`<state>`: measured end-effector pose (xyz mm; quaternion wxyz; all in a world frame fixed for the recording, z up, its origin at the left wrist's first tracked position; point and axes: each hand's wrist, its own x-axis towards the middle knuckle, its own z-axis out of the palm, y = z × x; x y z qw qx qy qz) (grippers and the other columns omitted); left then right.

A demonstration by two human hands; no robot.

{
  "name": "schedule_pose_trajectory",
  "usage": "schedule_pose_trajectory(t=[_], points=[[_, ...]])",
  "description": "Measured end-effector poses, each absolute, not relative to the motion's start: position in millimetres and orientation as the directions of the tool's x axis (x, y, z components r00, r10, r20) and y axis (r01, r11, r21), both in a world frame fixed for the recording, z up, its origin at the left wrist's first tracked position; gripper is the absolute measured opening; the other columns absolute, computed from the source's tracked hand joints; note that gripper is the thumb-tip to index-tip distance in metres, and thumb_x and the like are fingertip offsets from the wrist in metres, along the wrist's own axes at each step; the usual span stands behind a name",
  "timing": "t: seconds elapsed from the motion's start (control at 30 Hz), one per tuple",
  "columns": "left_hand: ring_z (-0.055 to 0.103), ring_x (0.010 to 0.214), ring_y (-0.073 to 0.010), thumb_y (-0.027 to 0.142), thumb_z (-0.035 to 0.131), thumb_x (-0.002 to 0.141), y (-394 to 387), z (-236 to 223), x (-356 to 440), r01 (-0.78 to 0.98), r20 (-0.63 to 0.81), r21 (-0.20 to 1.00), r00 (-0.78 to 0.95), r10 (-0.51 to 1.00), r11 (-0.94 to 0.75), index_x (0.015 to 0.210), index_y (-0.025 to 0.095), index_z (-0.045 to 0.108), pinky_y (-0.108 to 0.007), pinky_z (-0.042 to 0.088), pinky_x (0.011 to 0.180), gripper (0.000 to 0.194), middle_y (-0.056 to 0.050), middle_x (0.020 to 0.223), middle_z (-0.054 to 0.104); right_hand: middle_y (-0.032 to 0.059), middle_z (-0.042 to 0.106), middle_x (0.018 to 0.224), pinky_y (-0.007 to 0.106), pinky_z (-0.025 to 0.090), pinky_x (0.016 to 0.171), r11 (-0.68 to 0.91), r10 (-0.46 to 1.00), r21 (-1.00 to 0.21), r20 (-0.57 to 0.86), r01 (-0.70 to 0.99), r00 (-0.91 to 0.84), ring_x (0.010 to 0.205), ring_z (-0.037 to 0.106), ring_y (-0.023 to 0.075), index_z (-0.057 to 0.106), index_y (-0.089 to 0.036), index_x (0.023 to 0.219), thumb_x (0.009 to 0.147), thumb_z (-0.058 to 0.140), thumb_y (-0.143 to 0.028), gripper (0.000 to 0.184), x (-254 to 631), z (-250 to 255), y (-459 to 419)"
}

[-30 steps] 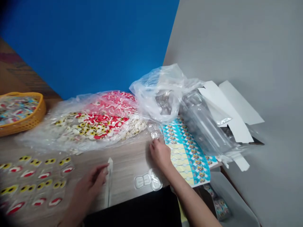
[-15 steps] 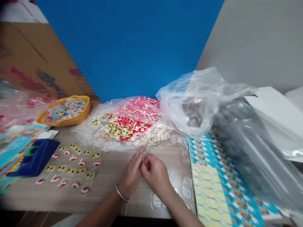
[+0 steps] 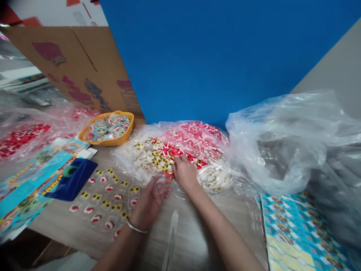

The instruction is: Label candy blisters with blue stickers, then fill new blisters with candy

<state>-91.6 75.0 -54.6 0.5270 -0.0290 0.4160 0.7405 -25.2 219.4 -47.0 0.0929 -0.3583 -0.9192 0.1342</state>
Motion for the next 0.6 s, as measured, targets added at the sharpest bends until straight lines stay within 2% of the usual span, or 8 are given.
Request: schedule_pose_trajectory(t=[0.13,0.33,0.43,0.53,0.6], points=[[0.068,0.068,-0.0159,0.039,0.055,0.092,77,-60,-94,-0.831,-0.49,0.55,-0.405,0.772,-0.087,0.127,0.016,0.051,-0.025,0.05,0.059,0.042,-0.011,0.096,0.071,0.0085,0.061,0.108,0.027,0.042,0.065,0.725,0.669,-0.205,-0.019,0.658,-0.743,0.083,0.064,0.0183,0.063,-0.022,0.104,0.096,0.046,-0.029,0.02,-38,-54,221],[0.067,0.068,-0.0149,0.039,0.055,0.091,80,-63,-95,-0.839,-0.515,0.54,-0.396,0.76,-0.071,0.125,0.016,0.055,-0.024,0.05,0.06,0.041,-0.011,0.097,0.07,0.0056,0.062,0.105,0.026,0.041,0.064,0.789,0.599,-0.151,-0.022,0.595,-0.8,0.084,0.064,0.0182,0.061,-0.023,0.105,0.094,0.046,-0.026,0.019,-40,-56,225],[0.067,0.066,-0.0148,0.042,0.056,0.09,80,-65,-95,-0.834,-0.529,0.547,-0.41,0.743,-0.07,0.124,0.017,0.055,-0.023,0.048,0.058,0.042,-0.01,0.096,0.07,0.0049,0.062,0.101,0.026,0.041,0.064,0.794,0.587,-0.205,0.011,0.572,-0.81,0.079,0.063,0.0173,0.063,-0.023,0.098,0.094,0.047,-0.027,0.017,-39,-52,229],[0.068,0.068,-0.0161,0.046,0.057,0.088,80,-66,-95,-0.819,-0.529,0.573,-0.412,0.742,-0.046,0.124,0.019,0.055,-0.023,0.048,0.056,0.045,-0.01,0.097,0.07,0.0043,0.061,0.098,0.025,0.044,0.069,0.785,0.585,-0.366,0.172,0.499,-0.793,0.079,0.062,0.0157,0.063,-0.022,0.094,0.094,0.049,-0.027,0.015,-31,-47,224],[0.068,0.069,-0.0167,0.047,0.057,0.088,80,-68,-94,-0.802,-0.49,0.596,-0.408,0.77,-0.045,0.122,0.018,0.057,-0.023,0.048,0.056,0.044,-0.01,0.1,0.07,0.0045,0.06,0.096,0.023,0.045,0.074,0.798,0.539,-0.47,0.277,0.377,-0.795,0.082,0.061,0.0148,0.063,-0.02,0.093,0.094,0.05,-0.025,0.014,-23,-45,213]])
